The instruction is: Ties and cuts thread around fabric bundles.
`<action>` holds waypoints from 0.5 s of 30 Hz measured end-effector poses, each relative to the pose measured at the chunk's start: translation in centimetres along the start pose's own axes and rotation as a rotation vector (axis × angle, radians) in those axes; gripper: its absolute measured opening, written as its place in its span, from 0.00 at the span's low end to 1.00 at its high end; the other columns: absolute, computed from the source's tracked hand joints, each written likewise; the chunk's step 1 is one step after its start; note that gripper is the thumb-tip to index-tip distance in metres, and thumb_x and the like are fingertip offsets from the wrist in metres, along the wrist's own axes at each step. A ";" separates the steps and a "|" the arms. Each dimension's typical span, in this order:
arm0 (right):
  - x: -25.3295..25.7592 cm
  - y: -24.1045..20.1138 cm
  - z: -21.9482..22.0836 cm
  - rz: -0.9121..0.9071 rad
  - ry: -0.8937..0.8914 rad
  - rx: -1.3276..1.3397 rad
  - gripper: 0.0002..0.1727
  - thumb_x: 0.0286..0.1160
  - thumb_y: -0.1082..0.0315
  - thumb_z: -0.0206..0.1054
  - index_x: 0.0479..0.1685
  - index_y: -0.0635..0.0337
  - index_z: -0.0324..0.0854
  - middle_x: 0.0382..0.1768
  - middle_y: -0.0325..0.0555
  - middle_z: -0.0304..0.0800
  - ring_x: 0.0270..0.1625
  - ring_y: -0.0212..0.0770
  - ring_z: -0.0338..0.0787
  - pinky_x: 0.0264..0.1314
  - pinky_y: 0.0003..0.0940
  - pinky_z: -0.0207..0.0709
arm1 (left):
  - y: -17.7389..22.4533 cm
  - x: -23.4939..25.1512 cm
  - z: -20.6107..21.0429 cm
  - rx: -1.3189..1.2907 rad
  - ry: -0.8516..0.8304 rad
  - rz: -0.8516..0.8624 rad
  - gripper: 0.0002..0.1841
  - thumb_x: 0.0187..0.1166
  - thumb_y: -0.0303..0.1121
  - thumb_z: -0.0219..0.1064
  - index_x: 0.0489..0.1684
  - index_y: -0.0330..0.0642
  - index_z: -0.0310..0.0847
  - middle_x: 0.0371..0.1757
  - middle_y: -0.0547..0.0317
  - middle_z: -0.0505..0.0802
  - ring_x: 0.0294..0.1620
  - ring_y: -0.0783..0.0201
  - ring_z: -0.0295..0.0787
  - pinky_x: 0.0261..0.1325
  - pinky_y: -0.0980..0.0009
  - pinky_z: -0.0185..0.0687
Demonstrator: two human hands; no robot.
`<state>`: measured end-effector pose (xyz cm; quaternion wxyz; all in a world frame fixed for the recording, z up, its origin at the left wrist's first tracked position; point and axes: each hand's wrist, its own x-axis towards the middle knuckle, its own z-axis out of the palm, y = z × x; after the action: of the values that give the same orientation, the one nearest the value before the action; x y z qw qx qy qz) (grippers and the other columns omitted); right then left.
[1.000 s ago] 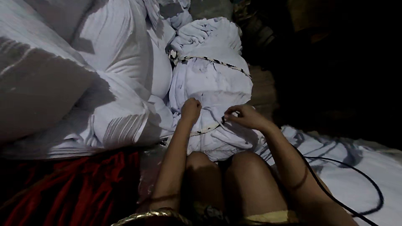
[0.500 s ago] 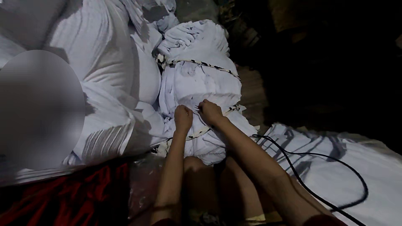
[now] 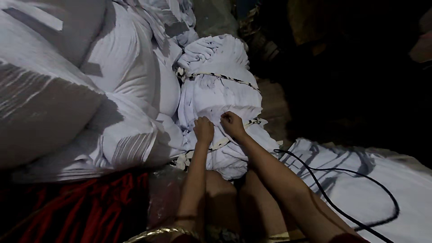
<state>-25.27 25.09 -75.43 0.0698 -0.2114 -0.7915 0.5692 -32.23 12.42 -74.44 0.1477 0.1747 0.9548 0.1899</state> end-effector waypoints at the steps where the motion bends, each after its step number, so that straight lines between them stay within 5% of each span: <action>1: -0.1 -0.2 0.0 -0.021 -0.003 -0.005 0.16 0.85 0.68 0.64 0.62 0.71 0.81 0.57 0.63 0.89 0.58 0.55 0.89 0.66 0.53 0.80 | 0.1 -0.2 0.4 -0.069 0.042 -0.050 0.19 0.90 0.34 0.55 0.65 0.27 0.80 0.70 0.27 0.81 0.76 0.29 0.72 0.72 0.33 0.68; 8: 0.8 -1.9 0.8 -0.099 -0.180 -0.095 0.17 0.84 0.75 0.61 0.67 0.68 0.81 0.64 0.61 0.89 0.65 0.55 0.89 0.71 0.55 0.78 | -1.5 0.2 0.9 -0.418 0.015 -0.112 0.22 0.95 0.34 0.43 0.68 0.25 0.76 0.73 0.26 0.79 0.78 0.31 0.68 0.77 0.32 0.57; 15: 3.2 -2.8 1.9 -0.081 -0.379 -0.476 0.13 0.81 0.65 0.67 0.53 0.64 0.89 0.58 0.61 0.85 0.60 0.61 0.87 0.60 0.65 0.79 | -3.9 -0.5 1.6 -0.750 0.021 0.015 0.19 0.92 0.33 0.46 0.59 0.27 0.79 0.60 0.33 0.85 0.64 0.42 0.79 0.70 0.41 0.69</action>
<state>-29.50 23.99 -73.85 -0.1081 -0.0800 -0.9093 0.3937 -32.30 9.34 -77.40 0.1901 0.1132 0.8191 0.5292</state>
